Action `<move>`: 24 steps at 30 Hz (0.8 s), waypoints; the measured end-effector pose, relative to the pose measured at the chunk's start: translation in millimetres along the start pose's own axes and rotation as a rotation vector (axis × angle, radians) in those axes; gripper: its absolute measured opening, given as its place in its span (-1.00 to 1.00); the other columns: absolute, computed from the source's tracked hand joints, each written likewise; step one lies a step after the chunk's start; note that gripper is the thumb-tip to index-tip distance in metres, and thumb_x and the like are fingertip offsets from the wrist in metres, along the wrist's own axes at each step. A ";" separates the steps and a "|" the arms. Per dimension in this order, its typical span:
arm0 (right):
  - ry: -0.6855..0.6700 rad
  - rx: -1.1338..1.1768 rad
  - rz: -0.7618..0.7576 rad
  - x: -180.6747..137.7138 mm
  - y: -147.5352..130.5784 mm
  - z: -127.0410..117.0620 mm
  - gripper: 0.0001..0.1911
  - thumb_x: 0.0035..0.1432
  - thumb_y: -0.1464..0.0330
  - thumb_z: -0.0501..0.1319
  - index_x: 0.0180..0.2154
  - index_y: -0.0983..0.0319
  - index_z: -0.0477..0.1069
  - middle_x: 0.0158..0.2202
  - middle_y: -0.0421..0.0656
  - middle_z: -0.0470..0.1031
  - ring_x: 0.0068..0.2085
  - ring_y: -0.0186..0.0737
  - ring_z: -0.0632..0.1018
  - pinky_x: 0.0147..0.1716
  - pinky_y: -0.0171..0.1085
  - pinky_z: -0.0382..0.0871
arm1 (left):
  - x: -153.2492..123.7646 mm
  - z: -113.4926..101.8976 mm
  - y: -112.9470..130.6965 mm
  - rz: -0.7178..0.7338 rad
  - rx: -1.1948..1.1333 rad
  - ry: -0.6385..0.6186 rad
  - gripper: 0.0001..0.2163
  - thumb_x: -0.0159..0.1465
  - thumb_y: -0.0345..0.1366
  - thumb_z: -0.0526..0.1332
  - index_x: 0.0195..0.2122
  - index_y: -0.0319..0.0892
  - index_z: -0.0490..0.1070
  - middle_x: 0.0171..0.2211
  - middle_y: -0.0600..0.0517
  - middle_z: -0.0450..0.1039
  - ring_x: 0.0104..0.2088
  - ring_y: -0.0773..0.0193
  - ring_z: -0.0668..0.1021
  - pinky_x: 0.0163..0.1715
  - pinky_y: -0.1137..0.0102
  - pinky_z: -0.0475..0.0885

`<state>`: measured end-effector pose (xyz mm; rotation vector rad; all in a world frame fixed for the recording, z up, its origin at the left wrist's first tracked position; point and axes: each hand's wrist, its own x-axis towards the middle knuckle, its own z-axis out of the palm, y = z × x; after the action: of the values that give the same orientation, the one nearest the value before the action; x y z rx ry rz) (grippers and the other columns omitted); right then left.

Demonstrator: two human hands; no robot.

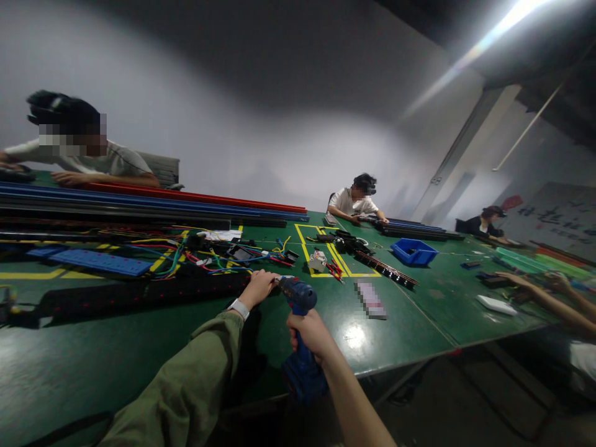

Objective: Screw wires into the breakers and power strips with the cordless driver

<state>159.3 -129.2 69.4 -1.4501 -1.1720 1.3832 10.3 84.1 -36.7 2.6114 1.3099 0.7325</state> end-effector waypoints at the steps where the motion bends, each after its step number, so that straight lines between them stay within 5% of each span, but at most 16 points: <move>1: -0.003 -0.007 -0.001 0.2 0.3 -0.3 -0.91 -0.08 0.38 0.14 -0.56 0.22 0.26 -0.67 -0.30 0.27 -0.67 -0.36 0.34 -0.67 -0.37 0.23 | -0.4 -0.8 0.6 0.000 0.000 0.001 -0.71 0.38 -0.23 0.08 0.05 0.04 0.50 -0.06 -0.03 0.57 -0.07 0.08 0.46 0.03 0.18 0.19; 24: -0.019 -0.038 -0.008 -2.4 -8.8 -11.9 -0.91 -0.09 0.39 0.15 -0.56 0.22 0.23 -0.67 -0.31 0.26 -0.67 -0.38 0.31 -0.68 -0.38 0.20 | -1.2 -3.9 5.8 -0.015 -0.004 -0.010 -0.70 0.38 -0.21 0.06 0.04 0.00 0.50 -0.11 -0.06 0.57 -0.10 0.09 0.44 -0.01 0.19 0.18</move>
<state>170.4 -128.7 79.5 -1.4600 -1.2206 1.3795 12.0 79.2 -31.8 2.5955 1.3221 0.7182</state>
